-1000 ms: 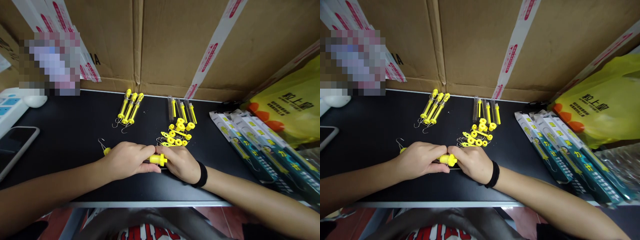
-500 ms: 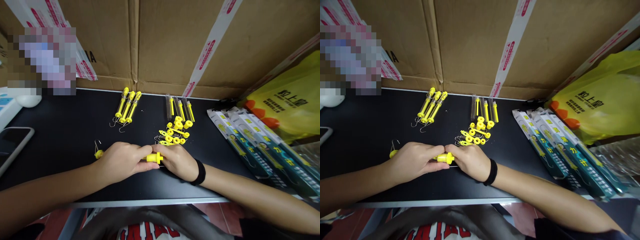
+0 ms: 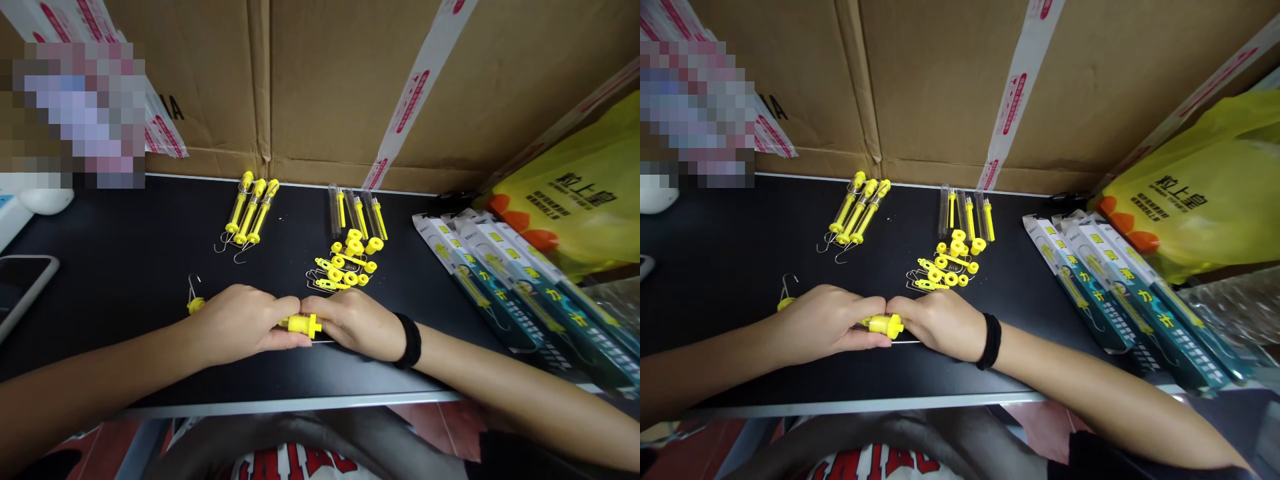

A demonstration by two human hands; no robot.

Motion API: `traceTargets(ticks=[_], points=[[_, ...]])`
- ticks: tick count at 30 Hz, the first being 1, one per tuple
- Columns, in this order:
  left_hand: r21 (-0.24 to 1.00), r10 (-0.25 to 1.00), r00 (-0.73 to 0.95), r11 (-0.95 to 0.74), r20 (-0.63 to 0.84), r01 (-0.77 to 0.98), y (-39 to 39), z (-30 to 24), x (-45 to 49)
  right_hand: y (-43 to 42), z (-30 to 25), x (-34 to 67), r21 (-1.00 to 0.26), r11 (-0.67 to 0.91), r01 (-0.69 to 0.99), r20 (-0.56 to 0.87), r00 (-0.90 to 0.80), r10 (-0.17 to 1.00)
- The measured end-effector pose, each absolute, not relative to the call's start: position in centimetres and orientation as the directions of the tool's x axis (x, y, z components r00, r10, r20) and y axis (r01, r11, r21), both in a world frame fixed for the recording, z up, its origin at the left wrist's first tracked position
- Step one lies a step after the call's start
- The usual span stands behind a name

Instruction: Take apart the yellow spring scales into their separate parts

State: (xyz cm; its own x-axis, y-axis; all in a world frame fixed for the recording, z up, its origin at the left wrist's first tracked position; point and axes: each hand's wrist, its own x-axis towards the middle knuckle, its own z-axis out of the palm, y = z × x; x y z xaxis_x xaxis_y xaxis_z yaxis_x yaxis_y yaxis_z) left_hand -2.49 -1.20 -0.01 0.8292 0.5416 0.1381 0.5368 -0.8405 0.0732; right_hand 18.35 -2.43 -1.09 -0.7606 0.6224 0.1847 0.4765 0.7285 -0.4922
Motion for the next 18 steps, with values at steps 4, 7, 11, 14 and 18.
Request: traceTargets(ticks=[4,7,11,14,18], points=[[-0.018,0.495,0.813,-0.851,0.307,0.525,-1.06,-0.24,-2.35,-2.63,-1.14,18.46,-0.58,0.653,0.487,0.249,-0.657,0.711],[-0.119,0.431,0.818,-0.854,0.38,0.506,-1.11,-0.24,-2.26,-2.5,-1.4,18.77,-0.432,0.756,0.491,0.321,-0.7,0.638],[-0.132,0.419,0.822,-0.856,0.385,0.499,-1.28,-0.33,-2.24,-2.5,-1.42,18.89,-0.378,0.78,0.498,0.303,-0.73,0.613],[-0.157,0.432,0.809,-0.837,0.398,0.524,-1.52,-0.57,-2.27,-2.74,-1.32,18.65,-0.493,0.704,0.51,0.267,-0.682,0.681],[-0.183,0.468,0.784,-0.799,0.408,0.572,-1.87,-0.87,-2.25,-2.92,-1.46,18.42,-0.602,0.636,0.483,0.261,-0.633,0.729]])
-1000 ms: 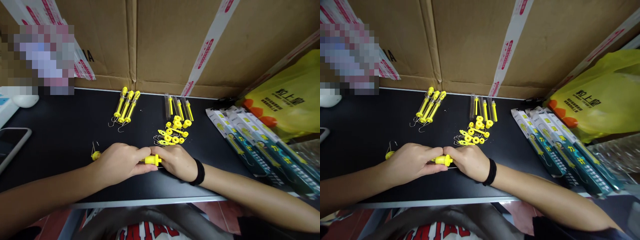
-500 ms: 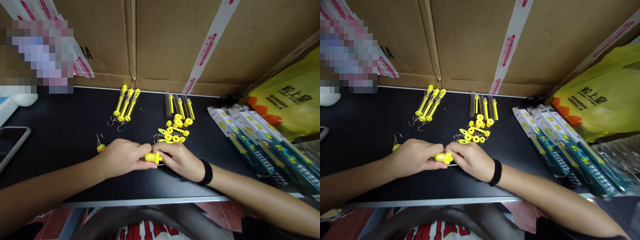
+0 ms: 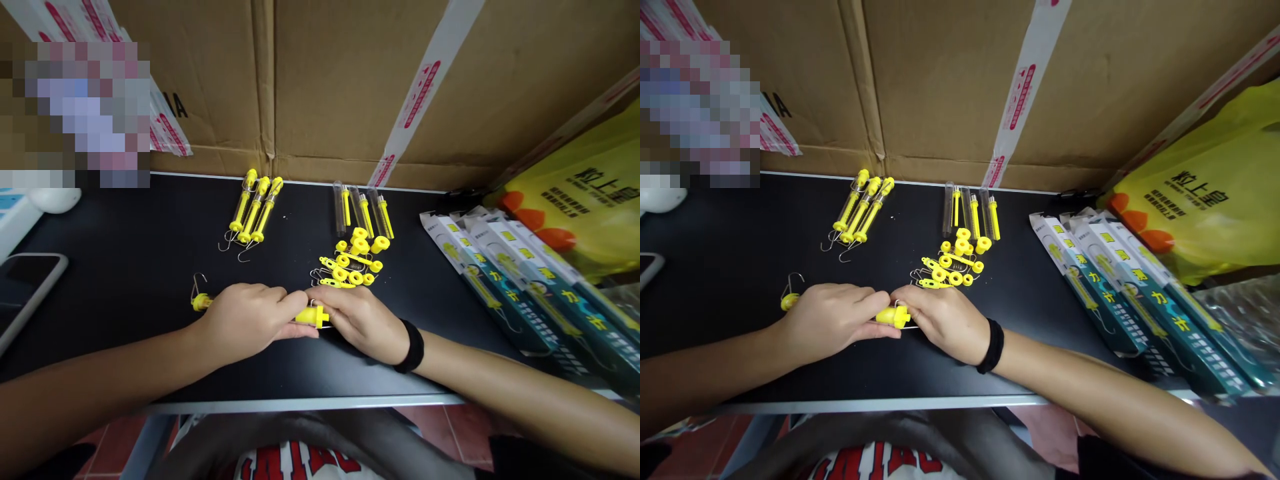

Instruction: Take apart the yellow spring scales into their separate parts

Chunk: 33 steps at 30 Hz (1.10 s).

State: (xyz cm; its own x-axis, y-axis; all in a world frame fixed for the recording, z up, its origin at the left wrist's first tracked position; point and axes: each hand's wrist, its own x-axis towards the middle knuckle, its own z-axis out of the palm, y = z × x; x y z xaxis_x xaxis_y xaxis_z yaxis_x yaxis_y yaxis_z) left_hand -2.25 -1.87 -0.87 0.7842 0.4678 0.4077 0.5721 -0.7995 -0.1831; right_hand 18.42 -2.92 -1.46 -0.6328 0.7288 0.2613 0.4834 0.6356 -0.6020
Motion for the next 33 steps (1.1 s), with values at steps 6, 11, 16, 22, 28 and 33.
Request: traceTargets(ticks=[6,11,16,22,28,33], points=[[0.013,0.557,0.774,-0.814,0.3,0.58,-1.93,-0.32,-2.06,-2.94,-1.47,18.27,-0.642,0.618,0.454,0.278,-0.614,0.739],[0.033,0.56,0.795,-0.822,0.234,0.569,-1.79,0.04,-2.16,-2.91,-1.14,18.19,-0.667,0.601,0.441,0.251,-0.626,0.738],[-0.213,0.438,0.812,-0.814,0.385,0.54,-1.92,-0.47,-2.18,-2.84,-1.28,18.18,-0.69,0.59,0.419,0.266,-0.611,0.746],[-0.149,0.501,0.768,-0.791,0.4,0.593,-1.92,-0.7,-1.98,-2.65,-1.3,18.13,-0.734,0.532,0.423,0.236,-0.575,0.783],[-0.013,0.542,0.715,-0.793,0.441,0.609,-1.2,-0.5,-2.06,-2.36,-1.06,18.25,-0.995,-0.084,0.044,-0.094,-0.57,0.816],[-0.088,0.472,0.756,-0.82,0.454,0.565,-1.11,-0.42,-2.03,-2.44,-0.8,18.45,-0.946,-0.31,-0.098,-0.149,-0.716,0.682]])
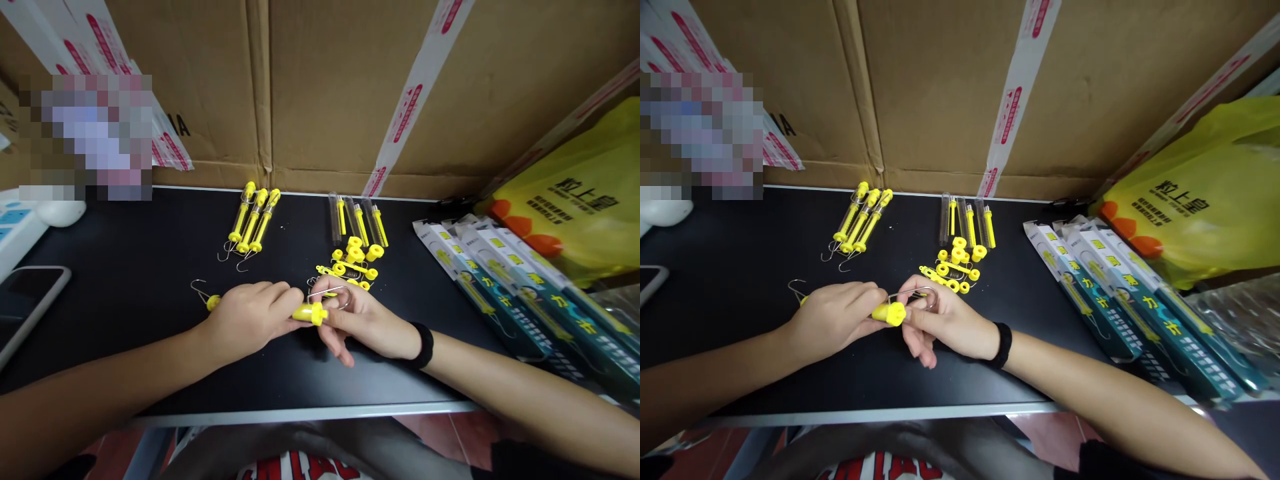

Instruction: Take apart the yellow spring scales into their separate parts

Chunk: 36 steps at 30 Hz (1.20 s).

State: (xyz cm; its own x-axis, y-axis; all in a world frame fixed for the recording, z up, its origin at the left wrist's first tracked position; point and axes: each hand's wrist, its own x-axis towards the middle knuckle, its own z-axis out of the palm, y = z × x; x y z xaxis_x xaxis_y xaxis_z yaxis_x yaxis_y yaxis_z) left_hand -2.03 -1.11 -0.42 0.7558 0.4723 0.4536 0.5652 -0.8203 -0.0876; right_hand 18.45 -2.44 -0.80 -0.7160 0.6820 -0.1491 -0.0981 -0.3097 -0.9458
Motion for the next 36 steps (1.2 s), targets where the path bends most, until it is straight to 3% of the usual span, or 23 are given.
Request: traceTargets(ticks=[7,9,11,13,15,18,21,23,26,29,36], points=[[0.036,0.473,0.778,-0.862,0.413,0.505,-0.9,0.0,-2.3,-2.8,-0.1,18.9,-0.97,-0.242,-0.032,-0.14,-0.741,0.657],[0.032,0.432,0.8,-0.887,0.416,0.462,-0.7,0.0,-2.4,-2.8,0.0,19.1,-0.989,-0.138,0.043,-0.125,-0.735,0.666],[0.031,0.386,0.835,-0.913,0.392,0.408,-0.6,-0.2,-2.5,-2.8,0.0,19.2,-0.98,0.1,0.172,-0.054,-0.713,0.699],[0.023,0.355,0.863,-0.928,0.359,0.372,-0.6,-0.5,-2.5,-2.8,-0.1,19.2,-0.84,0.434,0.327,0.085,-0.711,0.698],[0.013,0.354,0.871,-0.928,0.34,0.372,-0.6,-0.7,-2.5,-2.9,-0.3,19.2,-0.56,0.698,0.446,0.218,-0.734,0.643],[0.011,0.4,0.859,-0.908,0.32,0.419,-0.7,-0.8,-2.4,-2.9,-0.4,19.2,-0.186,0.817,0.546,0.299,-0.761,0.576],[0.035,0.451,0.854,-0.888,0.262,0.458,-0.7,-0.7,-2.1,-2.7,-0.8,19.2,-0.046,0.837,0.545,0.295,-0.793,0.533],[0.051,0.486,0.853,-0.873,0.191,0.485,-0.7,-0.7,-2.0,-2.5,-1.3,19.2,-0.088,0.852,0.516,0.29,-0.805,0.518],[0.016,0.535,0.835,-0.843,0.132,0.538,-0.8,-0.7,-2.0,-2.3,-2.2,18.9,-0.266,0.82,0.506,0.31,-0.761,0.57],[-0.068,0.529,0.824,-0.832,0.201,0.551,-1.1,-0.7,-2.2,-2.2,-2.8,18.7,-0.401,0.759,0.513,0.311,-0.703,0.64],[-0.254,0.423,0.816,-0.803,0.394,0.539,-1.6,-0.9,-2.2,-2.2,-2.7,18.8,-0.536,0.706,0.462,0.32,-0.663,0.677]])
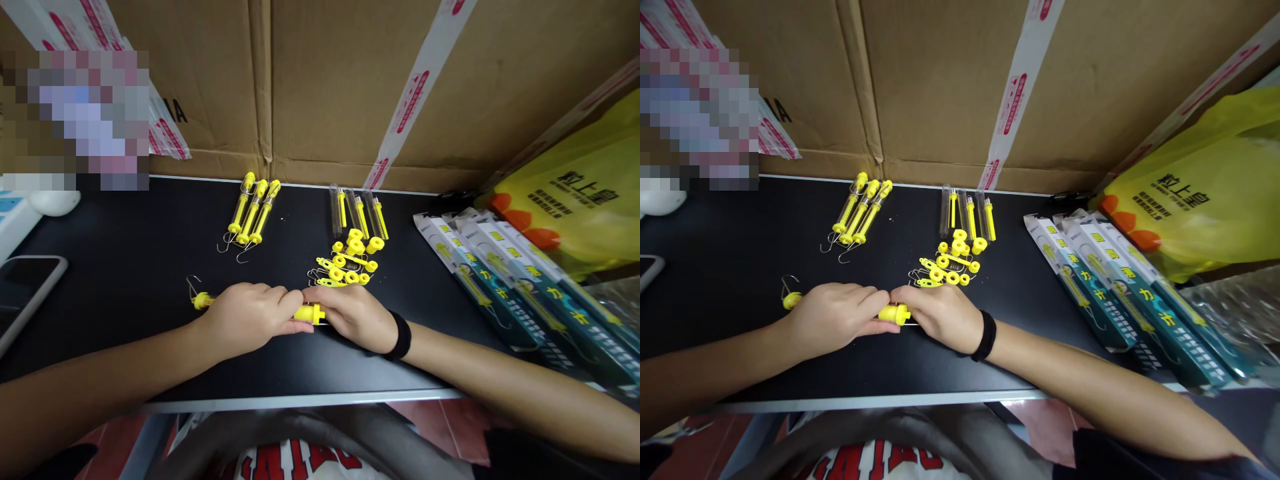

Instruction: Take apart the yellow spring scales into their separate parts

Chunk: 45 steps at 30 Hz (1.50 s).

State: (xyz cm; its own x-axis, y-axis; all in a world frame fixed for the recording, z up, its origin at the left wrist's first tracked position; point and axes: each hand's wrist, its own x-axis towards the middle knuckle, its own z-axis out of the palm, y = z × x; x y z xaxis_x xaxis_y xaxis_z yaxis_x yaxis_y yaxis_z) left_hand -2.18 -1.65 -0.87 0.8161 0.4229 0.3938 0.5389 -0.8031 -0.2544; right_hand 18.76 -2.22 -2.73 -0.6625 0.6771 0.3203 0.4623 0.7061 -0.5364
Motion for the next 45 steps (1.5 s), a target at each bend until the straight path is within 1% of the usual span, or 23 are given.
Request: traceTargets(ticks=[4,6,8,12,14,18,19,21,22,24,25,28,29,32,35,37,39,41,43,45], points=[[-0.304,0.385,0.808,-0.784,0.446,0.542,-1.7,-0.7,-2.1,-2.3,-2.6,18.7,-0.563,0.69,0.455,0.339,-0.635,0.694],[-0.3,0.385,0.811,-0.789,0.44,0.537,-1.5,-0.5,-2.1,-2.3,-2.6,18.7,-0.56,0.688,0.461,0.341,-0.629,0.699],[-0.242,0.414,0.821,-0.815,0.394,0.527,-1.2,-0.4,-2.2,-2.3,-2.7,18.7,-0.559,0.682,0.472,0.335,-0.624,0.706],[-0.031,0.544,0.81,-0.826,0.219,0.563,-0.7,-0.1,-2.3,-2.3,-2.5,18.6,-0.55,0.654,0.519,0.3,-0.609,0.735],[0.006,0.562,0.802,-0.819,0.203,0.573,-0.5,0.0,-2.3,-2.4,-2.3,18.5,-0.548,0.64,0.538,0.279,-0.604,0.747],[-0.067,0.514,0.786,-0.821,0.343,0.567,-0.8,0.1,-2.1,-2.3,-2.2,18.4,-0.593,0.621,0.512,0.258,-0.609,0.75],[-0.071,0.506,0.781,-0.821,0.366,0.566,-1.1,0.1,-2.0,-2.1,-2.2,18.4,-0.614,0.614,0.495,0.26,-0.607,0.75],[-0.058,0.471,0.793,-0.846,0.386,0.531,-2.0,-0.1,-1.8,-1.6,-2.2,18.5,-0.669,0.577,0.469,0.292,-0.547,0.784],[-0.047,0.421,0.824,-0.881,0.379,0.472,-2.5,-0.2,-1.6,-1.3,-2.2,18.5,-0.703,0.541,0.463,0.317,-0.477,0.82],[-0.075,0.279,0.884,-0.941,0.375,0.329,-3.2,-0.4,-1.4,-0.7,-2.1,18.7,-0.755,0.481,0.446,0.338,-0.364,0.868],[-0.074,0.271,0.884,-0.944,0.381,0.321,-3.3,-0.4,-1.4,-0.5,-2.1,18.7,-0.765,0.471,0.44,0.334,-0.354,0.874],[-0.032,0.413,0.815,-0.885,0.407,0.464,-2.6,-0.4,-1.6,-0.5,-2.0,18.7,-0.747,0.486,0.453,0.306,-0.416,0.857],[-0.026,0.439,0.796,-0.87,0.416,0.493,-2.1,-0.4,-1.7,-0.6,-2.0,18.6,-0.738,0.489,0.466,0.297,-0.426,0.855],[-0.066,0.468,0.781,-0.84,0.414,0.538,-0.7,-0.6,-2.2,-1.1,-2.0,18.4,-0.709,0.482,0.515,0.271,-0.432,0.86],[-0.091,0.498,0.759,-0.809,0.419,0.581,0.0,-1.0,-2.4,-1.6,-1.9,18.6,-0.659,0.487,0.573,0.257,-0.437,0.862],[-0.085,0.524,0.742,-0.791,0.418,0.606,0.2,-1.2,-2.5,-1.7,-1.6,19.0,-0.589,0.491,0.642,0.259,-0.426,0.867],[-0.088,0.535,0.729,-0.778,0.426,0.622,0.4,-1.3,-2.6,-1.4,-1.1,19.8,-0.456,0.473,0.754,0.283,-0.381,0.88],[-0.106,0.53,0.722,-0.77,0.445,0.63,0.5,-1.3,-2.7,-0.8,-0.6,20.7,-0.268,0.421,0.867,0.347,-0.321,0.881],[-0.123,0.518,0.723,-0.768,0.458,0.629,0.6,-1.3,-2.7,0.0,-0.1,21.6,-0.107,0.367,0.924,0.393,-0.3,0.869],[-0.126,0.516,0.722,-0.767,0.462,0.629,0.7,-1.3,-2.7,0.8,0.1,22.2,-0.033,0.344,0.938,0.389,-0.305,0.869]])
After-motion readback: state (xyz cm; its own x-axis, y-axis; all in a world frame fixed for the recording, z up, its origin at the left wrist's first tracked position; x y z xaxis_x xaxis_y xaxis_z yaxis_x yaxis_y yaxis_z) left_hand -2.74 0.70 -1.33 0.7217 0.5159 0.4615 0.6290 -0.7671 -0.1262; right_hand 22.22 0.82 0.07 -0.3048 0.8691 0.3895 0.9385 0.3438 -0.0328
